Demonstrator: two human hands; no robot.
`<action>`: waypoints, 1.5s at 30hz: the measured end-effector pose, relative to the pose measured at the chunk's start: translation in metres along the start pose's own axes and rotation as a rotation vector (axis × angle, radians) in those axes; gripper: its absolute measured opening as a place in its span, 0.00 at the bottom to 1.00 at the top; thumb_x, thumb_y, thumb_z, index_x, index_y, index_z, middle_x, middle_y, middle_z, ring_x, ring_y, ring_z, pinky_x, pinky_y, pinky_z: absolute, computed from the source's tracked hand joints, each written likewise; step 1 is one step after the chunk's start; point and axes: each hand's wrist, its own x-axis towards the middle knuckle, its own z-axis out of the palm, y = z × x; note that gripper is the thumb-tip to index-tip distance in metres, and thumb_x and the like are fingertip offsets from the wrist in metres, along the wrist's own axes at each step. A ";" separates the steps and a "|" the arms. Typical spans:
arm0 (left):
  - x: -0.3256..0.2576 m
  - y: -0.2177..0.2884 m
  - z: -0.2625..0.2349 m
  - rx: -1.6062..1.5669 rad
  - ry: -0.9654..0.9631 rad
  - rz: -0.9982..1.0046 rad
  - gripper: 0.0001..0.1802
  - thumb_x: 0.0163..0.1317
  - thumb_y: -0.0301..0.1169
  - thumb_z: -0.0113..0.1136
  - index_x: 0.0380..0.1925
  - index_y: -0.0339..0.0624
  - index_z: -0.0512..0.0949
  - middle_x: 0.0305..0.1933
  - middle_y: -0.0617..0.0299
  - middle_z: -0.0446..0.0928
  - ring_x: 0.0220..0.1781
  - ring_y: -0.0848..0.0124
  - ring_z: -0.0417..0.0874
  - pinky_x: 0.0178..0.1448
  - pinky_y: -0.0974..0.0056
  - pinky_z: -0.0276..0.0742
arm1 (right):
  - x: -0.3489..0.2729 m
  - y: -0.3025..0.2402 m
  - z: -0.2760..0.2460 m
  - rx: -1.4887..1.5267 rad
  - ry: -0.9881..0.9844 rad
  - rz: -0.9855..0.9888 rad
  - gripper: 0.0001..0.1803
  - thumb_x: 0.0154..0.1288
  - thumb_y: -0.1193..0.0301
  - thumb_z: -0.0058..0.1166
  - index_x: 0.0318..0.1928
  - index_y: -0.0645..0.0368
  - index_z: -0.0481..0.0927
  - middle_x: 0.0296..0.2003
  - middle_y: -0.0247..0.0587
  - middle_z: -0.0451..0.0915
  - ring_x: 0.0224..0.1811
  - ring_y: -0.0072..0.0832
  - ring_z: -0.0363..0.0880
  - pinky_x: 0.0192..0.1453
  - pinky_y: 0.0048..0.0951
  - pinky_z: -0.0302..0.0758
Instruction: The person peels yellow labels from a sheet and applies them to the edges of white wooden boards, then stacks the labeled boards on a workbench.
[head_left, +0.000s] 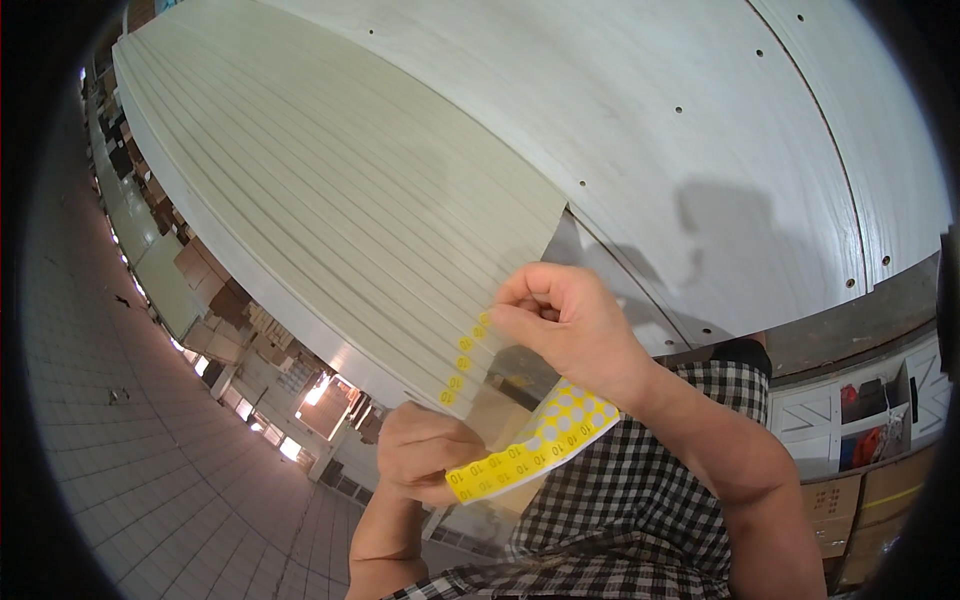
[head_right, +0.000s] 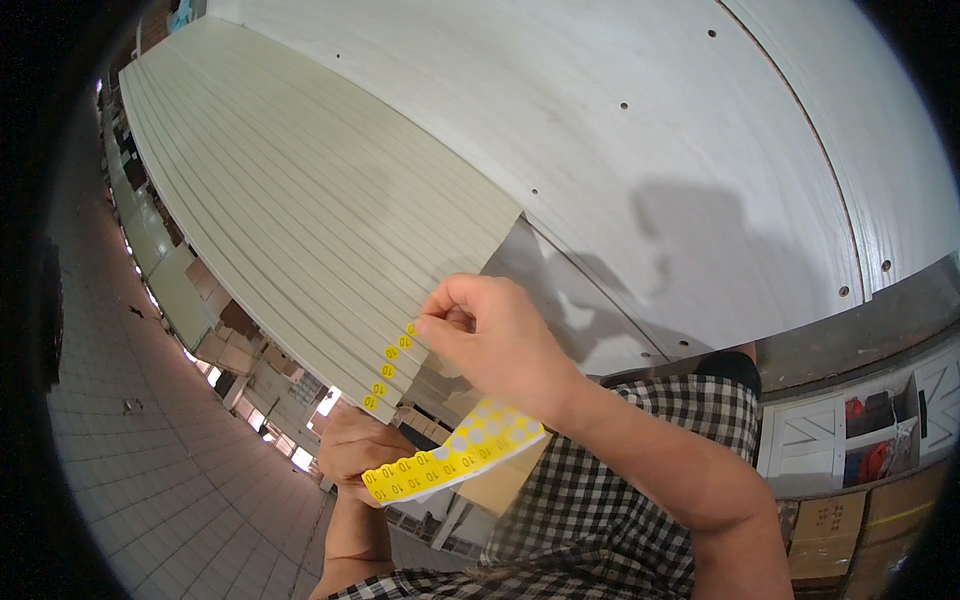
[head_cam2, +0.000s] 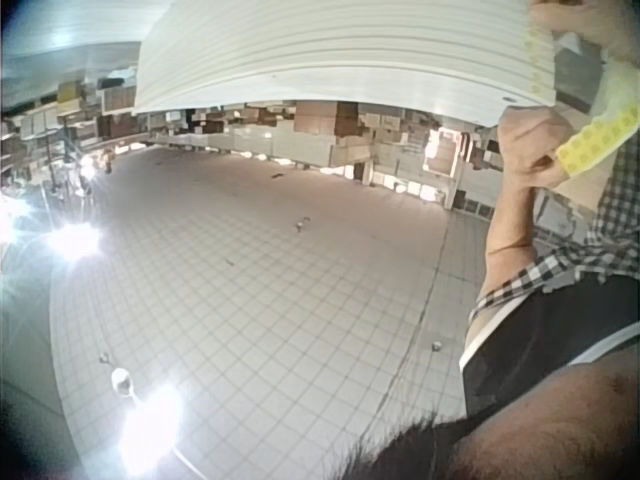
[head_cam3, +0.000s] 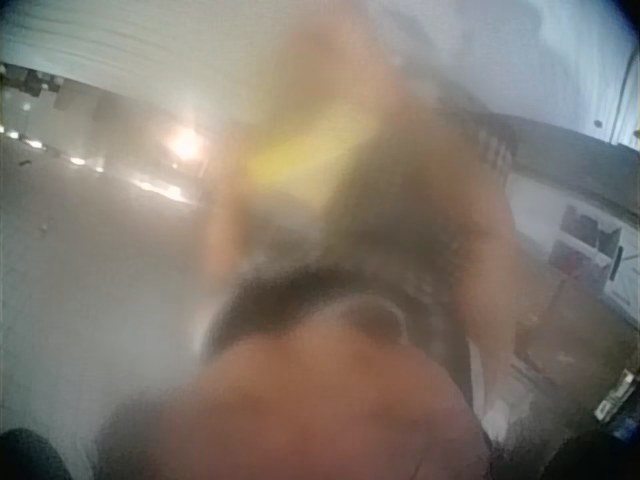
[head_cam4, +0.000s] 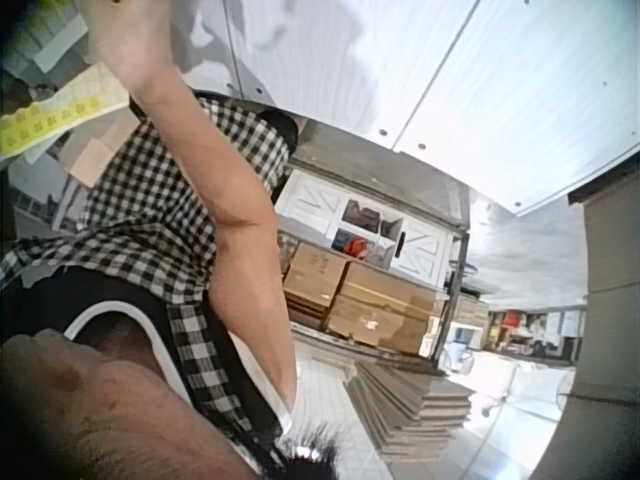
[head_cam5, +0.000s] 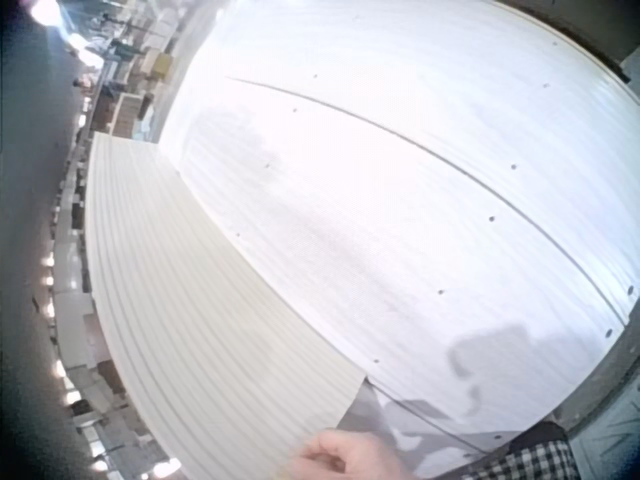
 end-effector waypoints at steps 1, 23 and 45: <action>0.000 0.000 0.000 0.005 0.009 -0.007 0.07 0.47 0.27 0.66 0.20 0.37 0.77 0.17 0.60 0.74 0.15 0.69 0.75 0.17 0.70 0.66 | -0.001 -0.003 0.001 -0.031 0.012 0.002 0.06 0.61 0.74 0.55 0.34 0.64 0.77 0.25 0.25 0.73 0.27 0.10 0.68 0.31 0.15 0.66; 0.002 0.014 0.018 0.350 -0.114 -0.145 0.09 0.43 0.25 0.63 0.28 0.40 0.79 0.25 0.61 0.77 0.17 0.68 0.74 0.19 0.70 0.66 | -0.064 -0.005 -0.040 -0.535 -0.070 -0.624 0.20 0.52 0.66 0.62 0.47 0.59 0.78 0.32 0.36 0.77 0.39 0.32 0.72 0.42 0.35 0.68; 0.004 0.046 0.044 0.099 0.185 -0.652 0.08 0.58 0.27 0.61 0.26 0.31 0.77 0.22 0.64 0.74 0.23 0.80 0.69 0.27 0.75 0.63 | -0.066 -0.003 -0.024 -0.765 -0.066 -0.625 0.09 0.40 0.72 0.68 0.24 0.54 0.81 0.25 0.27 0.72 0.33 0.28 0.69 0.39 0.28 0.64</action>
